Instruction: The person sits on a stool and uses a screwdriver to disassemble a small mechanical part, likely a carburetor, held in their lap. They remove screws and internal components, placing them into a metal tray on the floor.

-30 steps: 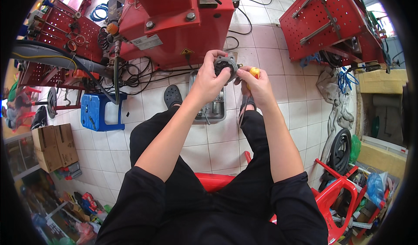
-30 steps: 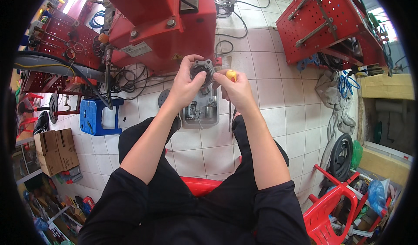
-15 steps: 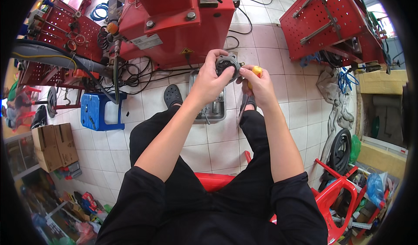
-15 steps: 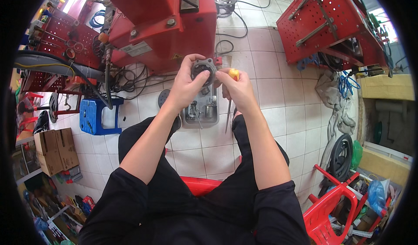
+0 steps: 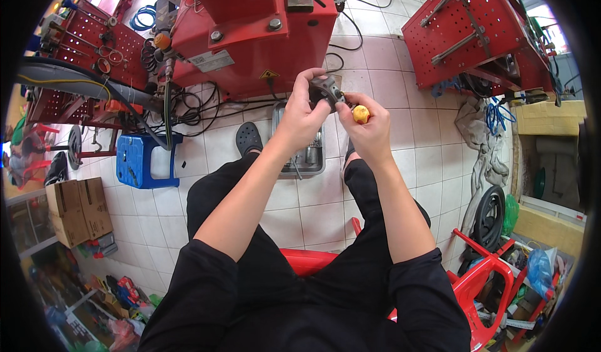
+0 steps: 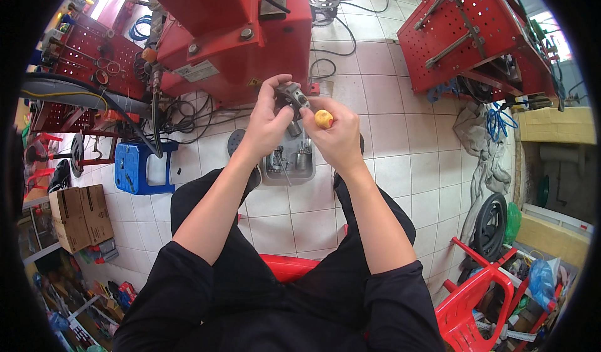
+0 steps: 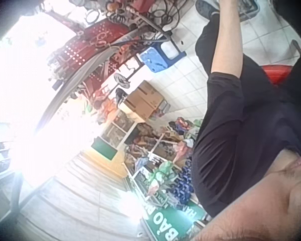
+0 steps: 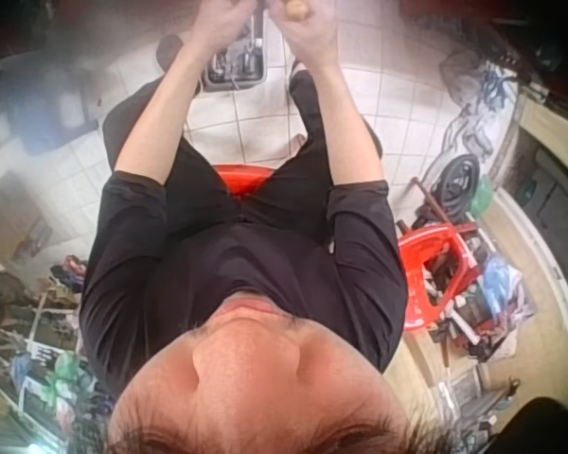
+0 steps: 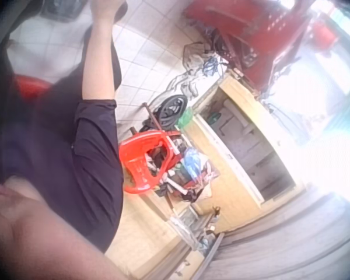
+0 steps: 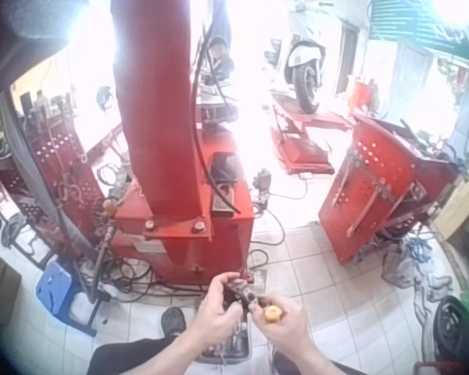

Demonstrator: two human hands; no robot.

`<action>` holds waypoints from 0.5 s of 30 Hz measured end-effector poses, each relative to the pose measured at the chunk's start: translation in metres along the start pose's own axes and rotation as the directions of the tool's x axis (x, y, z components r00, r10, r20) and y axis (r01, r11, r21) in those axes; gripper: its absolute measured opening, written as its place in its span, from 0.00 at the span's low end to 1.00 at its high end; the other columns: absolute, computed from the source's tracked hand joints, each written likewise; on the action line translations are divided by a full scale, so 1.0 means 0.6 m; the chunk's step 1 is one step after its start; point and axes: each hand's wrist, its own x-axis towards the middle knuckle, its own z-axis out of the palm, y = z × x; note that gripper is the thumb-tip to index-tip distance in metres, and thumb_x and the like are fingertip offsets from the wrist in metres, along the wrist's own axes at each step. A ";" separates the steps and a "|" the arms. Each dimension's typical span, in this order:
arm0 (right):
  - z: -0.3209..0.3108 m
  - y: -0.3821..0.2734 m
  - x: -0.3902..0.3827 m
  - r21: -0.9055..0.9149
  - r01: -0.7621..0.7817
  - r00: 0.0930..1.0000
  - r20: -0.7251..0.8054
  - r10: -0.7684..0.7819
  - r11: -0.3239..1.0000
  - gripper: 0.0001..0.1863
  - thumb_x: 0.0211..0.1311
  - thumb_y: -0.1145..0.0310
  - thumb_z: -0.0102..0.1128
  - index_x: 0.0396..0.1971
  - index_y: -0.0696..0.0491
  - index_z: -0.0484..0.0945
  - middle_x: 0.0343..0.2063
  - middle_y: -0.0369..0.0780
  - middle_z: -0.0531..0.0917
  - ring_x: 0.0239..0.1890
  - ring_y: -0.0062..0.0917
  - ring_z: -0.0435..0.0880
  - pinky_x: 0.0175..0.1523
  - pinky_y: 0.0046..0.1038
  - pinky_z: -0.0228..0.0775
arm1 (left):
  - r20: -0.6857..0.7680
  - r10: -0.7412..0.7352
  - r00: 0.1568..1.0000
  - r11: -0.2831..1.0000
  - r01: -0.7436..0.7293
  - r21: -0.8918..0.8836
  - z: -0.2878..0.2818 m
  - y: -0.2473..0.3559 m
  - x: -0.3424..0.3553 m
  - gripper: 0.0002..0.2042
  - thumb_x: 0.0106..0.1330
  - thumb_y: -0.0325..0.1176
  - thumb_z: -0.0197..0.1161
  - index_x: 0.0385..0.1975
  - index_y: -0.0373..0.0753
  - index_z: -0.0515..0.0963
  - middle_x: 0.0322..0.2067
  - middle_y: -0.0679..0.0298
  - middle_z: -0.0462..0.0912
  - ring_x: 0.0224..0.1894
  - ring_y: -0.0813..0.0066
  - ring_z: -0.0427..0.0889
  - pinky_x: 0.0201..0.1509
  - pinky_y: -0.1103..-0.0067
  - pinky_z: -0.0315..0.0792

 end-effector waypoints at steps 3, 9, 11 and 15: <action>-0.002 -0.003 0.000 -0.007 0.032 0.999 -0.009 -0.032 0.999 0.09 0.53 0.71 0.62 0.31 0.60 0.79 0.22 0.40 0.81 0.24 0.19 0.78 0.31 0.21 0.69 | 0.060 0.000 0.998 0.996 0.005 -0.084 -0.001 0.006 0.000 0.23 0.58 0.21 0.46 0.56 0.36 0.58 0.49 0.61 0.66 0.50 0.77 0.68 0.58 0.79 0.61; -0.001 -0.006 -0.002 -0.037 0.084 0.996 -0.015 -0.084 0.996 0.09 0.52 0.72 0.63 0.31 0.60 0.79 0.25 0.43 0.82 0.27 0.26 0.81 0.33 0.24 0.71 | 0.083 0.016 0.996 0.998 -0.012 -0.056 -0.007 -0.002 -0.002 0.22 0.58 0.20 0.45 0.55 0.37 0.56 0.48 0.61 0.66 0.50 0.77 0.67 0.58 0.79 0.59; -0.002 -0.002 -0.001 -0.031 0.091 0.996 -0.019 -0.091 0.995 0.09 0.52 0.72 0.63 0.31 0.60 0.79 0.25 0.43 0.82 0.27 0.26 0.81 0.33 0.24 0.71 | 0.089 0.017 0.996 0.997 -0.011 -0.070 -0.005 0.002 0.000 0.22 0.57 0.20 0.45 0.54 0.36 0.56 0.48 0.62 0.66 0.50 0.77 0.67 0.58 0.79 0.59; -0.002 -0.005 -0.002 -0.013 0.081 0.997 -0.013 -0.081 0.997 0.09 0.51 0.72 0.63 0.31 0.60 0.79 0.25 0.43 0.82 0.27 0.26 0.80 0.34 0.24 0.71 | 0.099 0.007 0.995 0.995 0.003 -0.099 -0.005 0.004 -0.002 0.22 0.57 0.20 0.44 0.53 0.37 0.56 0.47 0.62 0.66 0.50 0.77 0.66 0.58 0.79 0.59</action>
